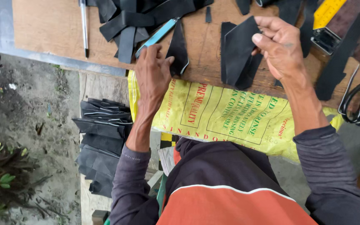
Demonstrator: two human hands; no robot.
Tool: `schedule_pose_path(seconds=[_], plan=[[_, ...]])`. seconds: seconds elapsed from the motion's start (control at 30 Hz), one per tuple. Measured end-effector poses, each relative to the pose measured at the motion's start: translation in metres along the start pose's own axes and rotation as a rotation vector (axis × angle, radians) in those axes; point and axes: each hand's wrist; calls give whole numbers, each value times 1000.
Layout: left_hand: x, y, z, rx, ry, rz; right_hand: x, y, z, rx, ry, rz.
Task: The person sorts through and organizes black leather scraps on a wooden table, using shears and a utility knife to trim edges and rearrange the pieces onto a yellow plastic sheet.
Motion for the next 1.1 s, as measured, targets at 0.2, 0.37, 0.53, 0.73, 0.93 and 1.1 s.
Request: schedule_pose_path(seconds=[0.2, 0.37, 0.53, 0.73, 0.93, 1.1], plan=[[-37, 15, 13, 191, -73, 318, 4, 18, -5, 20, -23, 50], [-63, 30, 18, 270, -34, 585, -1, 23, -4, 5, -2, -6], [-36, 3, 7, 124, -119, 327, -9, 5, -6, -83, 3, 0], [-7, -17, 12, -32, -64, 72, 10, -25, -68, -127, -163, 280], [8, -26, -20, -51, -208, 161, 33, 11, -94, 34, -494, 968], [24, -33, -71, -155, -80, -4, -8, 85, -121, 196, -340, 915]])
Point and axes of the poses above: each hand's wrist, its own z-axis away from the middle knuckle, its own y-axis out of the palm, x = y × z, and after that the axes turned 13 degrees about -y, right-handed
